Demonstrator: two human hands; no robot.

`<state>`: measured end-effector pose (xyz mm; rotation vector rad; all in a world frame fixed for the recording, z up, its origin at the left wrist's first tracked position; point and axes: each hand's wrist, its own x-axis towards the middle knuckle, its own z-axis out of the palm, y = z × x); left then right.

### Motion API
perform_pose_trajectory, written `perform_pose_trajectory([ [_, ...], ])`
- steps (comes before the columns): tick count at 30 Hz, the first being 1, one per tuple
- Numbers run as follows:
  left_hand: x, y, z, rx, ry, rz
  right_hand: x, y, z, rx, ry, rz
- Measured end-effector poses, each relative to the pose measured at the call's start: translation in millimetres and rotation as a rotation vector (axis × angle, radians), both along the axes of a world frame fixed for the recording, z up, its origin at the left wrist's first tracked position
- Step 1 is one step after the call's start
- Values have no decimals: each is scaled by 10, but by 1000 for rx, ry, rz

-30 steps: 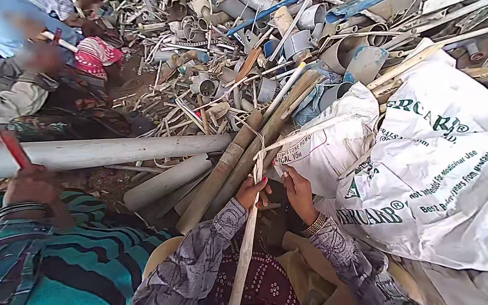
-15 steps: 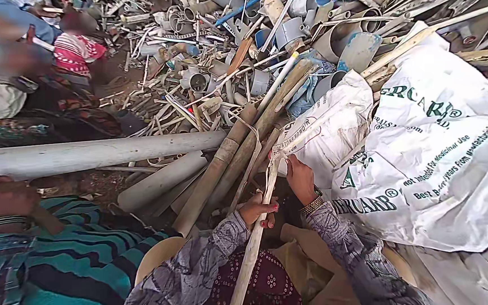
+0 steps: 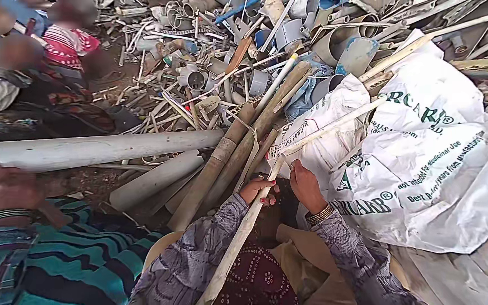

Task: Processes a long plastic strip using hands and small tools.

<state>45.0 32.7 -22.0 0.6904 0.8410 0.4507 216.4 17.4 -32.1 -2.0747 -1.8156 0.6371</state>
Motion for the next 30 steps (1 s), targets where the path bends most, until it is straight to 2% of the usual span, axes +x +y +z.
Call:
perform_pose_trajectory([
  [3, 29, -42, 85, -68, -6, 150, 54, 23, -52, 96, 56, -15],
  [8, -52, -141, 64, -62, -131, 191, 55, 70, -29, 13, 25, -15],
  [13, -84, -145, 62, -45, -24, 99, -58, 128, -23, -175, -96, -3],
  [18, -74, -275, 172, -86, 283, -36, 23, 295, -156, -318, -176, -60],
  [23, -188, -248, 99, 13, 307, -112, 7, 330, -277, -339, -136, -76],
  [27, -272, -153, 72, 14, 318, -174, -174, 82, -183, -225, -50, 43],
  [30, -273, -103, 50, 17, 333, -187, -401, -333, -212, 63, 44, 190],
])
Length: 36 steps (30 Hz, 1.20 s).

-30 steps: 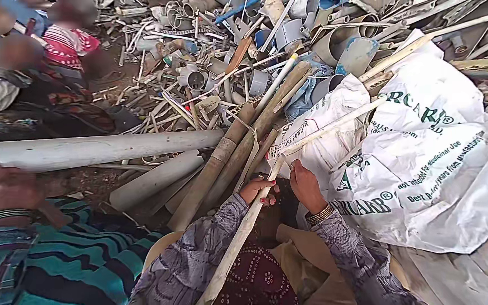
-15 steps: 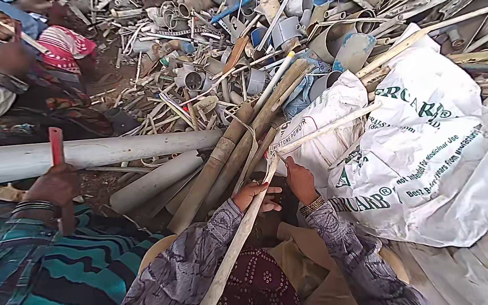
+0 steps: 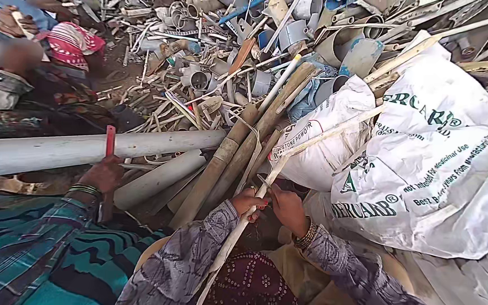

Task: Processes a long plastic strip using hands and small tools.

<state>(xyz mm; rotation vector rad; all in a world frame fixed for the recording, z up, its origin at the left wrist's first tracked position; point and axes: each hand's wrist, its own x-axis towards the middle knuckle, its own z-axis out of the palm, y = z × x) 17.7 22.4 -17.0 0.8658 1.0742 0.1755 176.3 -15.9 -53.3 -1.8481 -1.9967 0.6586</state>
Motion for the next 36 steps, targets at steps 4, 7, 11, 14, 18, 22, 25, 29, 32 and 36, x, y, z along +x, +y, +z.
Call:
perform_pose_trajectory([
  [4, 8, -22, 11, 7, -30, -23, 197, 221, -59, -143, 81, -130],
  [7, 15, 12, 45, 28, -62, -31, 251, 278, -77, -96, 58, -176],
  [11, -59, 98, 99, 113, -27, 3, 78, 46, -73, 106, 65, -34],
  [14, 15, 52, 102, 161, 23, 25, 233, 309, -31, -101, 8, -148],
  [18, -1, 74, 126, 282, 54, -30, 99, 177, -133, 333, 36, -75],
  [22, 28, 16, 118, 310, 99, -166, 256, 319, -8, 104, 19, -169],
  [25, 26, -17, 129, 301, 108, -190, 256, 335, -5, 103, -6, -199],
  [29, -79, -62, 166, 278, 77, -189, 210, 223, -16, 194, -2, -130],
  [32, -48, -24, 156, 265, 37, -101, 48, 74, -111, 421, 55, 7],
  [36, -2, -27, 156, 252, 49, -72, 135, 262, -12, 142, 82, -102],
])
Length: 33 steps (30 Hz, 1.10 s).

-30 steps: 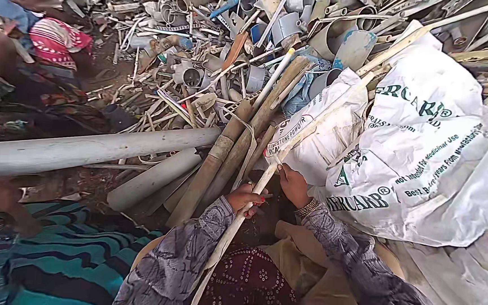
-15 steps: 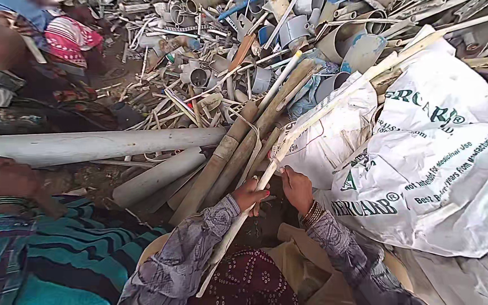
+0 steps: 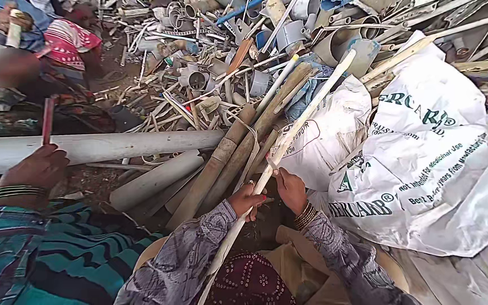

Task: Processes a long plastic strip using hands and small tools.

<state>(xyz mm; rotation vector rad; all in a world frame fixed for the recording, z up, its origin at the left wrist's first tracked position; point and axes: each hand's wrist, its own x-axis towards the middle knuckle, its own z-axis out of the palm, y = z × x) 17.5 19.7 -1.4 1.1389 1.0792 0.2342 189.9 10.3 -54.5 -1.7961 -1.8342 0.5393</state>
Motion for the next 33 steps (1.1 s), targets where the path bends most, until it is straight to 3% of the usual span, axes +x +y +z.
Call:
perform_pose_trajectory([
  [2, 28, -20, -16, 1, -12, -12, 83, 57, -1, -4, -40, -58],
  [6, 47, 25, -26, 28, -19, 9, -106, -173, -137, 307, -21, 61],
  [10, 81, -24, -7, 39, -59, 17, 113, 80, -49, 66, 49, -69],
  [15, 53, 18, 7, 10, -74, 63, -118, -158, -123, 347, 0, 88],
  [19, 60, -3, -17, -27, -143, 63, 105, 76, -75, 124, 1, -64],
  [24, -3, 48, -8, -41, -135, 98, -142, -138, -226, 460, -18, 86],
  [28, -37, 25, -41, -94, -228, 110, 52, 23, -115, 80, 24, -18],
  [33, -46, 55, -5, -102, -212, 154, -149, -148, -166, 355, 26, 73],
])
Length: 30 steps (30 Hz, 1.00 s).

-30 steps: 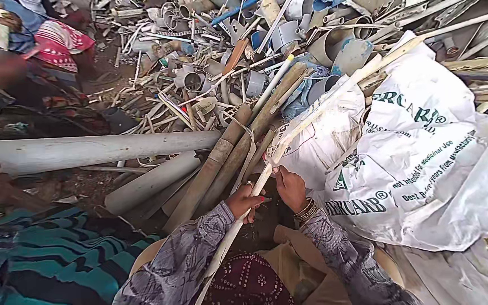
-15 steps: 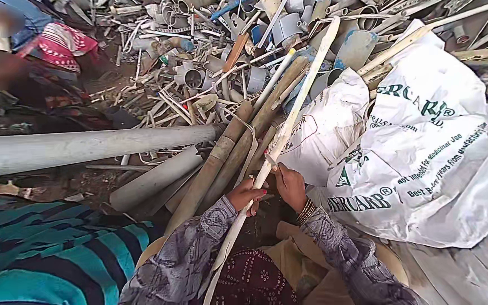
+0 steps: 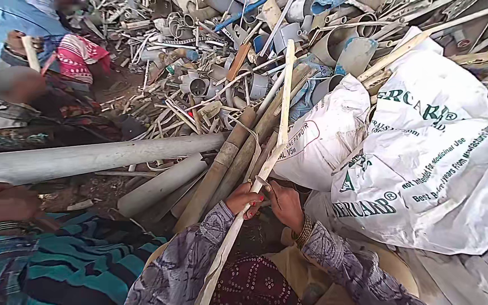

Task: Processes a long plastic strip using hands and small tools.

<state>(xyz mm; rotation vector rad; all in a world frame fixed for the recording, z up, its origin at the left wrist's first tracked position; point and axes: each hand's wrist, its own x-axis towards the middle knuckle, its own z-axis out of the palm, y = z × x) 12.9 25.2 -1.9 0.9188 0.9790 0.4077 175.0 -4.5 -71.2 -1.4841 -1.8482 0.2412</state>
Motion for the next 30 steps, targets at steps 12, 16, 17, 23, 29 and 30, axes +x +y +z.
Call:
perform_pose_trajectory([
  [12, 61, 0, -71, 7, -44, -18, 157, 188, 72, -329, 93, -94],
  [16, 34, 30, -45, 37, -43, -4, -41, -40, 38, -68, 97, 25],
  [17, 9, 36, -63, 56, -46, -8, -95, -92, 24, -16, 98, 56],
  [23, 59, -1, -42, 80, 36, -60, 169, 209, 128, -359, 0, -108],
  [29, 84, -25, -15, 160, 216, -103, 112, 83, 139, -294, 37, -41],
  [30, 97, -42, -7, 170, 233, -109, 193, 162, 170, -383, 31, -89],
])
